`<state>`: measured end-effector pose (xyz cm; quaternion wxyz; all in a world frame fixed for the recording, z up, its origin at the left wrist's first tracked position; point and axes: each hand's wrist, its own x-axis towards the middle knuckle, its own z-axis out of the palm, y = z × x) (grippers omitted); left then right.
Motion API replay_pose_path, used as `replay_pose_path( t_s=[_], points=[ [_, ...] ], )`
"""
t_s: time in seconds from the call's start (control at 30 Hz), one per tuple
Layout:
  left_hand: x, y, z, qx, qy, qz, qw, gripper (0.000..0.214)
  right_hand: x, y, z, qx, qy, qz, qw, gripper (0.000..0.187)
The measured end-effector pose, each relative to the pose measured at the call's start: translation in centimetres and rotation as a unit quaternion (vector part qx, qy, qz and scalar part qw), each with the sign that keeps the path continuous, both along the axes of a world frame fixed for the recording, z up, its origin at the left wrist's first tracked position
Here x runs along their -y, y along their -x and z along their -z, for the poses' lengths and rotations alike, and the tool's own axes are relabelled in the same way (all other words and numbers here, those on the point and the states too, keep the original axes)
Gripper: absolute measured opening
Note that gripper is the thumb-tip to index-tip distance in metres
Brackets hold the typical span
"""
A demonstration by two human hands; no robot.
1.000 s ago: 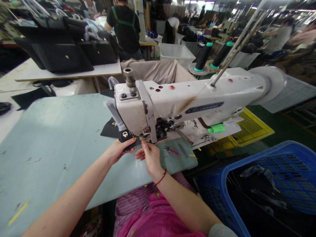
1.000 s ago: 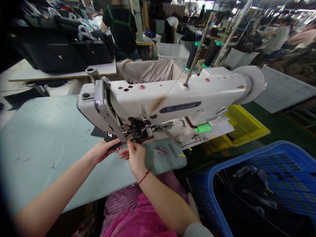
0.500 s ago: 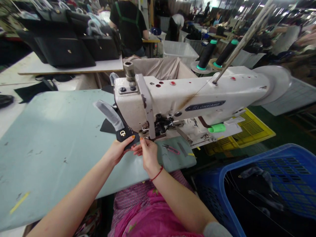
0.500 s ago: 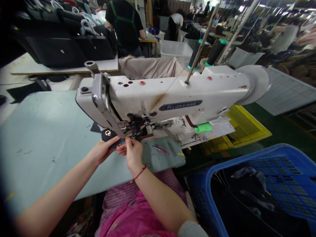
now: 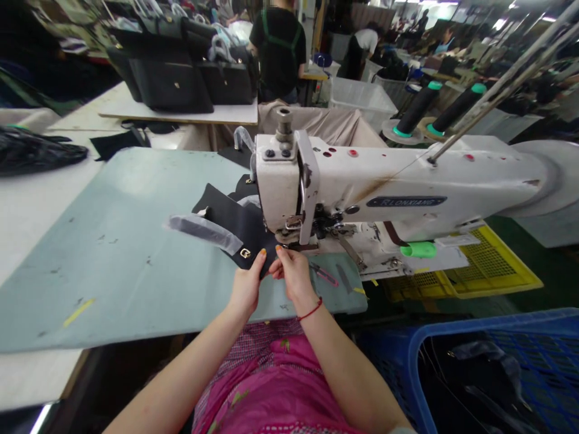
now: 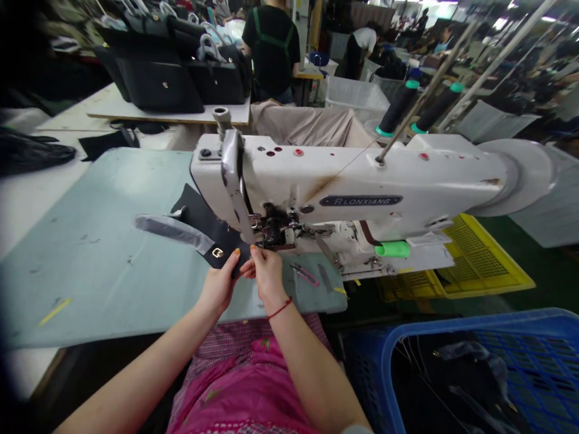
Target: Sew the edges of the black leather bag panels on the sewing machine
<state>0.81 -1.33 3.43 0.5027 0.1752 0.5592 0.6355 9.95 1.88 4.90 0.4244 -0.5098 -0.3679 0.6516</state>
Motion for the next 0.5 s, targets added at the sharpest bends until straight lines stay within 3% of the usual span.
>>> replay_pose_path(
  t_s=[0.17, 0.33, 0.43, 0.5],
  points=[
    [1.7, -3.6, 0.7, -0.013, 0.011, -0.052, 0.999, 0.051, -0.8, -1.9, 0.0, 0.036, -0.015, -0.046, 0.998, 0.045],
    [2.5, -7.3, -0.3, -0.008, 0.029, -0.073, 0.997, 0.049, -1.7, -3.6, -0.4, 0.107, -0.106, -0.069, 0.986, 0.048],
    [2.2, -8.4, -0.5, -0.002, 0.025, -0.095, 0.995, 0.048, -2.0, -4.3, -0.7, 0.148, -0.136, -0.098, 0.975, 0.048],
    [2.2, -8.6, -0.2, 0.015, 0.029, -0.073, 0.997, 0.05, -1.8, -4.8, -0.9, 0.168, -0.149, -0.124, 0.966, 0.047]
  ],
)
